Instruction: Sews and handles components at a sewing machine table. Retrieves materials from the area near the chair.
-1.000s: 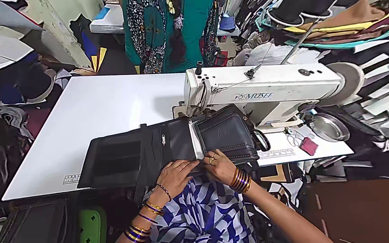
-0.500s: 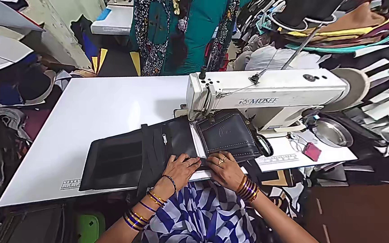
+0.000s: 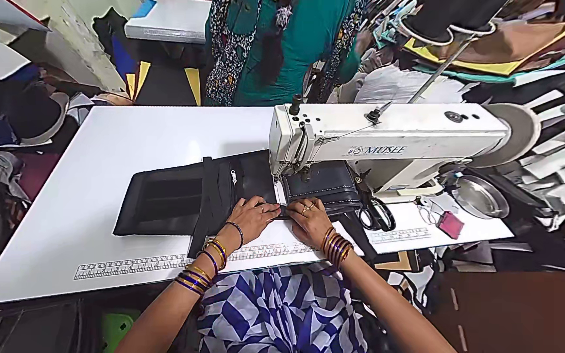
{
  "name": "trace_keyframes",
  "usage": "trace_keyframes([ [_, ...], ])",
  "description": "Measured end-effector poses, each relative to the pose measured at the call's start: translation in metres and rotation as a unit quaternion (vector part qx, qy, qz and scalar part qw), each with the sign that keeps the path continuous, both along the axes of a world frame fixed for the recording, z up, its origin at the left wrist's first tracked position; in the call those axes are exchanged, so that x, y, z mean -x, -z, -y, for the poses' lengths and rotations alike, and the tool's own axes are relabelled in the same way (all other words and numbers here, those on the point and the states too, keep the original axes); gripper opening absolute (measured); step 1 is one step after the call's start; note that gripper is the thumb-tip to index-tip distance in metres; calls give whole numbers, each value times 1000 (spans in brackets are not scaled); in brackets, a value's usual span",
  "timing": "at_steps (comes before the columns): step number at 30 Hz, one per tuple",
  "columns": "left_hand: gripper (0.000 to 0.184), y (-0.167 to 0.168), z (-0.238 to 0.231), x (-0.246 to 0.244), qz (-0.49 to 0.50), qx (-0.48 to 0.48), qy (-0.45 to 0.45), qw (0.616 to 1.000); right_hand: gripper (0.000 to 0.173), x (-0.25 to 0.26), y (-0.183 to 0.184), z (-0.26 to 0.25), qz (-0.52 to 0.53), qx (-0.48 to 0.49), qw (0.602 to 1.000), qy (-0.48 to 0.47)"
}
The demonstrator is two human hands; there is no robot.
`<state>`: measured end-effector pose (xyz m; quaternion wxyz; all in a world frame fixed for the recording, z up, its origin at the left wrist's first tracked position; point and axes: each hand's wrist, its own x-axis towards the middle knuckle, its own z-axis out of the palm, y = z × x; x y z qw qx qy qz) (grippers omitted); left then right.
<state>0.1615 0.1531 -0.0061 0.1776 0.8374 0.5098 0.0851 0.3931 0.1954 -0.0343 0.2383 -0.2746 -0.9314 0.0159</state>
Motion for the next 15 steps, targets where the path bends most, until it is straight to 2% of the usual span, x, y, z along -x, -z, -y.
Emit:
trace_keyframes([
  [8, 38, 7, -28, 10, 15, -9, -12, 1000, 28, 13, 2, -27, -15, -1, 1000, 11],
  [15, 38, 13, -49, 19, 32, -45, -14, 998, 27, 25, -2, -40, -14, 55, 998, 41],
])
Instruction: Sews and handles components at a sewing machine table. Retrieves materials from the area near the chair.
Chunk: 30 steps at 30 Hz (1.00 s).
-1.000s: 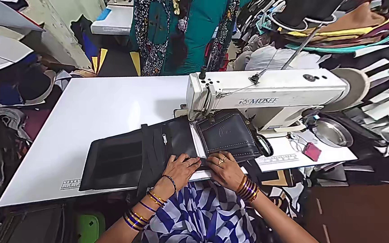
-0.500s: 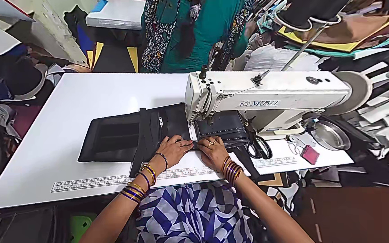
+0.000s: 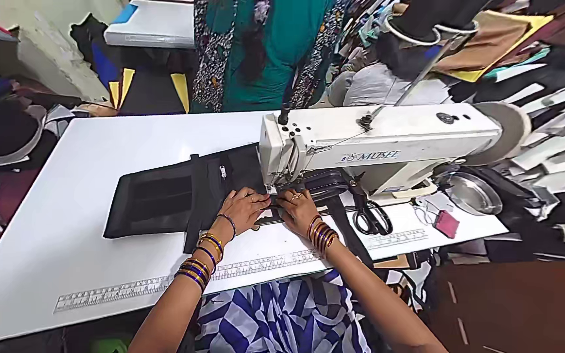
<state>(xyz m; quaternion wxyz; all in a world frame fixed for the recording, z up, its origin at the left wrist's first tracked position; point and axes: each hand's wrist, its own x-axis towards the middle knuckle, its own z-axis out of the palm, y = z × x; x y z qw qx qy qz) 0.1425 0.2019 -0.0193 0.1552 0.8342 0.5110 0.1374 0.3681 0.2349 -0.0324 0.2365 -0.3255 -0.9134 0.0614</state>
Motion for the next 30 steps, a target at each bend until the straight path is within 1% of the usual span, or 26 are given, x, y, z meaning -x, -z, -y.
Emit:
trace_keyframes([
  [3, 37, -1, -4, 2, 6, -16, 1, 1000, 33, 3, -4, 0, 31, 53, 998, 15],
  [6, 34, 6, -5, 2, 29, -75, 7, 997, 33, 3, -9, 6, 35, 52, 998, 15],
  [7, 33, 8, -5, 1, 34, -92, 9, 995, 32, -2, -11, 11, 27, 47, 998, 8],
  [8, 33, 10, -5, 0, 37, -105, 9, 994, 31, -12, -13, 16, -1, 34, 999, 0],
  [9, 33, 11, -6, 0, 37, -114, 7, 993, 28, -24, -14, 21, -45, 8, 999, 14],
  [10, 33, 12, -7, 0, 36, -118, 4, 992, 23, -41, -16, 27, -93, -20, 993, 63],
  [11, 33, 14, -6, 0, 34, -125, 2, 992, 19, -64, -20, 35, -127, -35, 980, 150],
  [12, 34, 16, -6, 1, 36, -133, 3, 991, 18, -91, -25, 40, -148, -34, 955, 257],
  [13, 35, 20, -7, 1, 39, -144, 3, 989, 21, -123, -33, 41, -145, -3, 920, 364],
  [14, 36, 23, -7, 1, 41, -152, 5, 988, 26, -157, -46, 41, -123, 62, 880, 455],
  [15, 36, 23, -6, 2, 43, -151, 6, 988, 30, -191, -55, 37, -97, 118, 839, 523],
  [16, 36, 22, -7, 2, 44, -151, 6, 988, 31, -221, -62, 31, -82, 141, 803, 573],
  [17, 35, 21, -7, 1, 42, -150, 4, 988, 31, -247, -66, 25, -71, 147, 776, 609],
  [18, 35, 21, -7, 1, 40, -150, 1, 988, 30, -269, -67, 19, -62, 151, 762, 627],
  [19, 34, 21, -7, 1, 39, -146, 0, 988, 28, -288, -66, 11, -55, 158, 755, 634],
  [22, 34, 20, -6, 0, 38, -143, -6, 989, 32, -324, -57, -16, -43, 182, 760, 622],
  [24, 34, 19, -5, 0, 37, -138, -7, 990, 38, -333, -48, -32, -34, 208, 762, 613],
  [27, 34, 19, -6, 0, 25, -140, -13, 990, 39, -334, -41, -46, -40, 228, 745, 625],
  [30, 35, 17, -5, -2, 8, -132, -20, 991, 32, -335, -38, -41, -78, 192, 747, 632],
])
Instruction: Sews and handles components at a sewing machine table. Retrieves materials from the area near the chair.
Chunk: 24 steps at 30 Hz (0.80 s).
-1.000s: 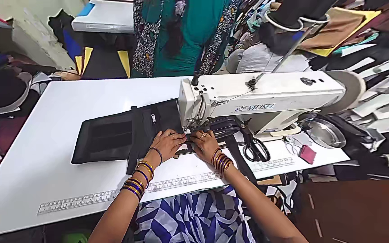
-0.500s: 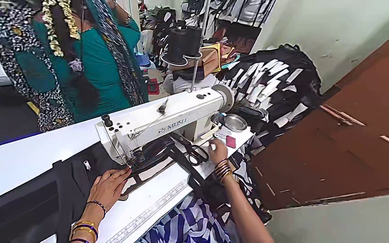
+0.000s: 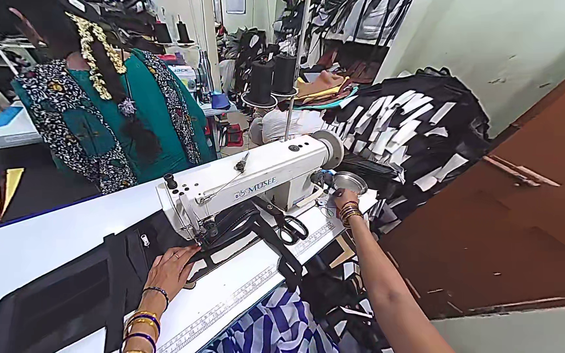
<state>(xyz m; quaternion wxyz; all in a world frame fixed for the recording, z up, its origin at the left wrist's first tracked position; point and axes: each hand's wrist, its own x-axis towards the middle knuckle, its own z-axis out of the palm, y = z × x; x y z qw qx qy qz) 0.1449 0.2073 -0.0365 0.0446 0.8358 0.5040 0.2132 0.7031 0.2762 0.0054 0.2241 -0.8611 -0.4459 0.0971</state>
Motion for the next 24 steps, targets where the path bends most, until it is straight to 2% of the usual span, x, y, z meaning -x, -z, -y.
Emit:
trace_keyframes([
  [2, 35, -6, 3, -4, -3, 14, -10, 1000, 28, 12, -11, 21, 2, -57, 998, 11],
  [5, 35, -16, 9, -6, -7, 65, -24, 998, 25, 64, -25, 67, 1, -178, 984, -29],
  [7, 34, -21, 8, -7, 0, 83, -20, 996, 22, 121, -17, 92, 9, -293, 947, -131],
  [9, 35, -23, 7, -7, -1, 102, -17, 995, 16, 195, 0, 114, -18, -338, 899, -277],
  [11, 36, -24, 7, -5, -5, 127, -17, 992, 12, 271, 16, 128, -9, -305, 868, -392],
  [14, 36, -26, 5, -3, 9, 134, -13, 991, 12, 337, 32, 123, 22, -230, 851, -472],
  [18, 36, -28, 4, 1, 46, 150, 1, 988, 19, 361, 28, 110, 76, -159, 871, -458],
  [24, 36, -27, 1, 5, 54, 163, 14, 985, 34, 377, 15, 102, 98, -6, 900, -425],
])
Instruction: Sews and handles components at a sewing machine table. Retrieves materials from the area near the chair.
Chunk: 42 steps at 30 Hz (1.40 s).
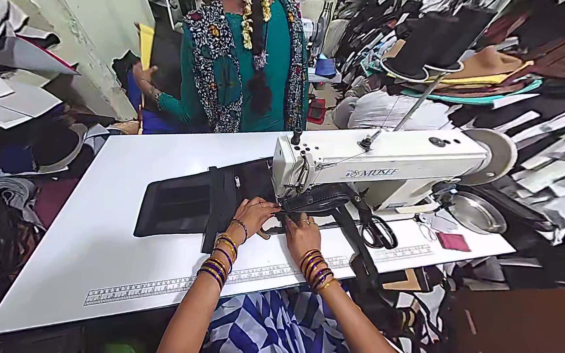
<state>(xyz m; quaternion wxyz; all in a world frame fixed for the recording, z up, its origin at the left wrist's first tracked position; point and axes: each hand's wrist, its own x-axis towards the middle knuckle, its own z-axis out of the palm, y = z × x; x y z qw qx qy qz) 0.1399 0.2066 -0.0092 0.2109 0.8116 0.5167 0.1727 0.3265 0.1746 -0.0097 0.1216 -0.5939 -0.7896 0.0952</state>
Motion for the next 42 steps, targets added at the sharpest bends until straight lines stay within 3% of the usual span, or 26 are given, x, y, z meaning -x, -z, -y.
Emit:
trace_keyframes([
  [5, 35, 5, -2, 3, 23, -7, 11, 1000, 37, 2, -6, -10, 15, 53, 998, -14],
  [9, 34, 5, -3, 6, 7, -5, 19, 1000, 37, -38, -8, -11, -135, -7, 990, -47],
  [12, 35, 6, -6, 8, 6, -1, 18, 1000, 35, -113, -39, -24, -111, -55, 991, 53],
  [15, 36, 8, -13, 9, 0, 8, 13, 1000, 35, -200, -66, -47, -22, -62, 977, 201],
  [18, 37, 7, -17, 8, -18, 10, -4, 1000, 34, -242, -70, -65, 19, -46, 961, 272],
  [24, 37, 2, -19, 8, -28, 26, 4, 999, 40, -224, -39, -56, 74, -50, 950, 298],
  [30, 37, 0, -9, 9, -37, 12, 36, 999, 36, -232, -44, -55, 88, -62, 956, 273],
  [36, 42, 3, -16, 12, -40, 8, 29, 999, 25, -244, -43, -36, 16, -143, 983, 112],
  [38, 47, 2, -17, 9, -55, 28, 10, 998, 27, -225, -39, -21, -10, -69, 994, 85],
  [40, 48, -1, -17, 6, -64, 39, 0, 997, 41, -204, -38, -11, 5, 43, 993, 110],
  [42, 48, -3, -18, 2, -72, 45, -11, 996, 45, -196, -33, -10, 30, 62, 989, 134],
])
